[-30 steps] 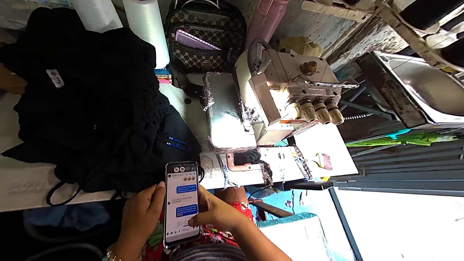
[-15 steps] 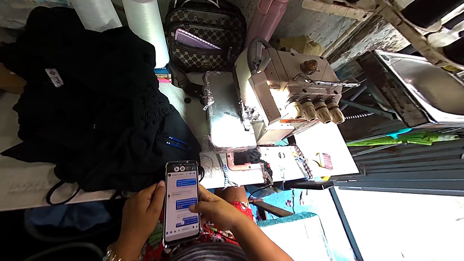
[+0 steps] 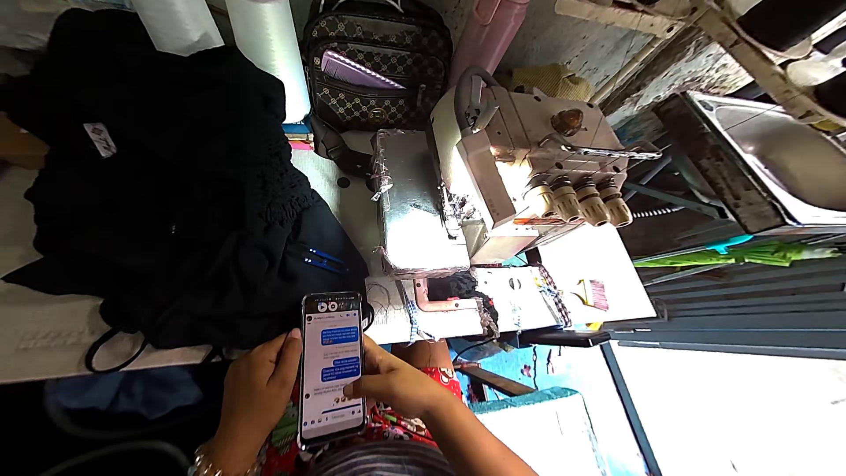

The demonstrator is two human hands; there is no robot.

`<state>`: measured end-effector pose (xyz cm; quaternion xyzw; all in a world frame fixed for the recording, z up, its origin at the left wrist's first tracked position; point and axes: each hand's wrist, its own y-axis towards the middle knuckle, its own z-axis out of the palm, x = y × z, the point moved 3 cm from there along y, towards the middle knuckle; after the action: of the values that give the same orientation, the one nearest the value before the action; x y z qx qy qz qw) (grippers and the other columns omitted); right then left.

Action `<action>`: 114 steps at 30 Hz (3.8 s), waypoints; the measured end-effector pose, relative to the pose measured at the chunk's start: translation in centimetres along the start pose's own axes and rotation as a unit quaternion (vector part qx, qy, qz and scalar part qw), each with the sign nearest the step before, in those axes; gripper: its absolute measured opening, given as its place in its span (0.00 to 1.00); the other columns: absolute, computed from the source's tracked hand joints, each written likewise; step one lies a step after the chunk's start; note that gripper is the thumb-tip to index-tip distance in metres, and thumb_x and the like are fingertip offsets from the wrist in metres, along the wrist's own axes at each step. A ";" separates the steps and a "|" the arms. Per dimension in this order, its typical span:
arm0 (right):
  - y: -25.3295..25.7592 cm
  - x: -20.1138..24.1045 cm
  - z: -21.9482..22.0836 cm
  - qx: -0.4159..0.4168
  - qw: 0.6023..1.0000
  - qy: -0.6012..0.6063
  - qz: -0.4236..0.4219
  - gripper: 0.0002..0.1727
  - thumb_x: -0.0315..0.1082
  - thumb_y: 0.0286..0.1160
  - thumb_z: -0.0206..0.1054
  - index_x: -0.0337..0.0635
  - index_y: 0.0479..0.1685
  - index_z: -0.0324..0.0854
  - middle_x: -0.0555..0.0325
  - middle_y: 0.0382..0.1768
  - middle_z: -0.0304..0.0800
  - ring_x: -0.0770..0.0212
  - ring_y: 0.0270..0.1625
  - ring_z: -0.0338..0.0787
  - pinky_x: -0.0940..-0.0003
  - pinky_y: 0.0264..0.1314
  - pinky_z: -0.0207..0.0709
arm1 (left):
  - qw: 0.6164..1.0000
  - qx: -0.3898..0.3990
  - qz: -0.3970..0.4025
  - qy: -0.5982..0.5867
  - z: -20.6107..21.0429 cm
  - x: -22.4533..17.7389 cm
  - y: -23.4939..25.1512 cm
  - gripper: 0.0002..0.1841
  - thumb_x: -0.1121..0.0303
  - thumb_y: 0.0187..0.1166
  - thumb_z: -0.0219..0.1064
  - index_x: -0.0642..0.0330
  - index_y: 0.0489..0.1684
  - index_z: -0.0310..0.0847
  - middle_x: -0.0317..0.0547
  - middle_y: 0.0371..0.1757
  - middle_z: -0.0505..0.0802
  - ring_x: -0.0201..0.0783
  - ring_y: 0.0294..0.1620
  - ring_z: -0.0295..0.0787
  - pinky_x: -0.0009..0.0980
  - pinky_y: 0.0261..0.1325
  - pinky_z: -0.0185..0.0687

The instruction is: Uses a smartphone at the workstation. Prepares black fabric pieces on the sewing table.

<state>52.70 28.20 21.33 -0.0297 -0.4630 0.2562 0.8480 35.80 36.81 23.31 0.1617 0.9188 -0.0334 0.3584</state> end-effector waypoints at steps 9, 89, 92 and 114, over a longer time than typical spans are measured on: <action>0.0 -0.1 -0.1 -0.006 1.000 0.005 0.008 0.29 0.23 0.81 0.54 0.48 0.79 0.51 0.62 0.58 0.84 0.70 0.55 0.90 0.71 0.48 0.86 | 1.000 0.004 -0.002 0.003 0.1 0.0 0.0 0.29 0.55 0.86 0.44 0.60 0.11 0.73 0.38 0.11 0.72 0.34 0.16 0.72 0.38 0.25 0.64; 0.1 -0.1 -0.1 0.005 1.000 -0.016 -0.001 0.32 0.24 0.80 0.56 0.49 0.82 0.48 0.63 0.60 0.85 0.71 0.54 0.90 0.74 0.43 0.86 | 1.000 -0.005 0.001 -0.004 0.1 0.3 0.0 0.28 0.56 0.85 0.46 0.59 0.10 0.72 0.36 0.10 0.70 0.32 0.15 0.70 0.35 0.24 0.63; 0.2 -0.3 -0.2 0.023 0.999 -0.013 -0.026 0.36 0.20 0.75 0.59 0.46 0.81 0.47 0.62 0.62 0.84 0.70 0.58 0.90 0.71 0.53 0.86 | 1.000 -0.006 0.001 -0.006 0.1 0.2 0.0 0.27 0.57 0.85 0.45 0.59 0.09 0.71 0.36 0.10 0.69 0.32 0.15 0.69 0.34 0.24 0.63; 0.3 -0.5 -0.1 0.046 0.997 -0.016 -0.063 0.45 0.14 0.67 0.64 0.39 0.84 0.42 0.56 0.68 0.81 0.66 0.68 0.87 0.63 0.73 0.81 | 1.000 -0.014 0.013 -0.009 0.1 0.3 -0.1 0.28 0.57 0.86 0.45 0.60 0.11 0.73 0.38 0.10 0.72 0.33 0.16 0.72 0.35 0.24 0.64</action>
<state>52.41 28.24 20.82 0.0430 -0.4651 0.2241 0.8554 35.64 36.77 23.02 0.1684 0.9137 -0.0174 0.3696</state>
